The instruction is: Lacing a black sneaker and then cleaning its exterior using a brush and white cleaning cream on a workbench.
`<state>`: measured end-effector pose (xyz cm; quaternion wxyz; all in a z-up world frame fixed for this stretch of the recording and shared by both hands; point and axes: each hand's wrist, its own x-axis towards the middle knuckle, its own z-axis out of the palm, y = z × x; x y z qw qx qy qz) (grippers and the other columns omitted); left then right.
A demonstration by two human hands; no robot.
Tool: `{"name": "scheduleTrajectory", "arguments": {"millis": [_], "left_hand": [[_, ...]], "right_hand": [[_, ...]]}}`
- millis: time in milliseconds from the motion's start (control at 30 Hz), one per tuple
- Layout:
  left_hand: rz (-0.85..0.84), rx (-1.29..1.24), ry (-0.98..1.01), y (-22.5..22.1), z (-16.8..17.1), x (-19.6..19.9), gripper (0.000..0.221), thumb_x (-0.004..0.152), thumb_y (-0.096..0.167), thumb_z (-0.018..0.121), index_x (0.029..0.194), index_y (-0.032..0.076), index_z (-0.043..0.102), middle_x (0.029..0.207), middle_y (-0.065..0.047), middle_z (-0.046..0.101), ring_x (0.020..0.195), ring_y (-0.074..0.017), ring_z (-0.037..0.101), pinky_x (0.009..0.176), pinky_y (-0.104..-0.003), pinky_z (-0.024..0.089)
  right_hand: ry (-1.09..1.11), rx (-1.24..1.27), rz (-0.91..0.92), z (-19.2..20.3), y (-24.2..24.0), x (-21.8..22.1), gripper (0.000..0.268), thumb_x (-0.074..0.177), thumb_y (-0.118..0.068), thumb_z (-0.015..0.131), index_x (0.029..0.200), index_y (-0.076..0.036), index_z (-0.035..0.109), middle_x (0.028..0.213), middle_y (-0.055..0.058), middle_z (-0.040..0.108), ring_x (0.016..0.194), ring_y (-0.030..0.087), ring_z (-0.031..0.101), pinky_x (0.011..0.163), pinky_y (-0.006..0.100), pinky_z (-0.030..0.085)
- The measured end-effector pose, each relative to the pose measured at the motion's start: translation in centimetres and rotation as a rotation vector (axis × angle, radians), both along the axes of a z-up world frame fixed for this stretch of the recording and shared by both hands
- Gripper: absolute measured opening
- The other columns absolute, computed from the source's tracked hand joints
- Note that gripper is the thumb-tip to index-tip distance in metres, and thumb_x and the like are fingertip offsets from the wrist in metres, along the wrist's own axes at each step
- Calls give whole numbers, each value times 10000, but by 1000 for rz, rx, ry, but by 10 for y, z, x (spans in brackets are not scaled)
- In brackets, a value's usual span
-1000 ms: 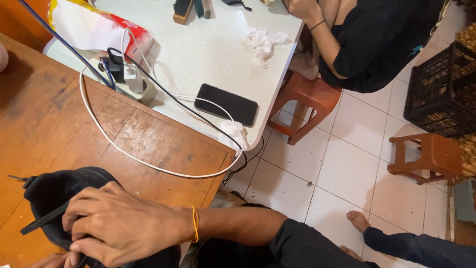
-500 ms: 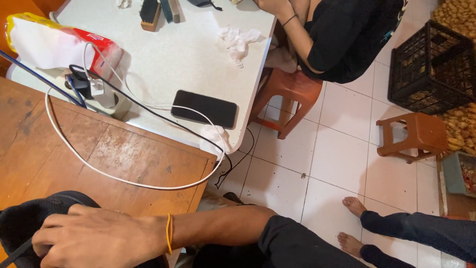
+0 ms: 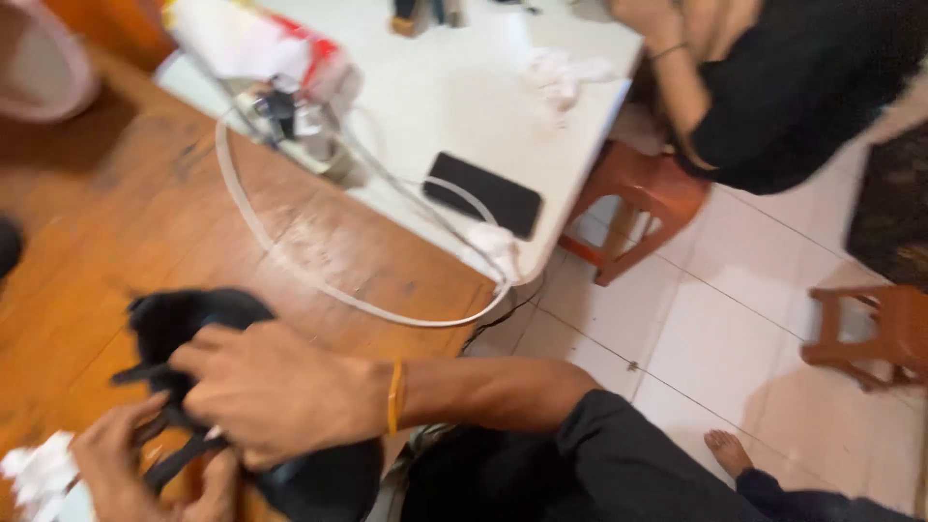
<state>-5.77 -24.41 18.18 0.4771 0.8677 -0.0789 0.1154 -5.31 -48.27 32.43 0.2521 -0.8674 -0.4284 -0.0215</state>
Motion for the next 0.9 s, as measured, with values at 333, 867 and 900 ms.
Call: {"name": "scheduleTrajectory", "arguments": {"millis": [333, 867, 900], "left_hand": [[173, 55, -191, -79, 121, -78, 562, 740, 89, 727, 1280, 19, 587, 1146, -153, 510, 1015, -343, 631, 937, -472, 537], [38, 87, -281, -77, 116, -82, 455, 838, 107, 692, 1246, -27, 540, 1168, -212, 567, 1126, -377, 541, 1012, -453, 459], [111, 179, -341, -72, 99, -81, 450, 878, 113, 726, 1253, -87, 579, 1163, -255, 589, 1105, -428, 555, 1025, -488, 466]], "right_hand": [[-49, -91, 145, 12, -9, 16, 142, 808, -267, 676, 716, -162, 699, 926, 40, 607, 879, 279, 660, 628, 411, 564], [24, -450, -99, 35, 26, 20, 202, 701, -314, 690, 807, -143, 695, 872, 57, 640, 671, 411, 685, 536, 557, 516], [48, -368, -60, 31, 30, 22, 208, 700, -282, 700, 848, -142, 735, 911, 87, 693, 714, 419, 707, 560, 545, 524]]}}
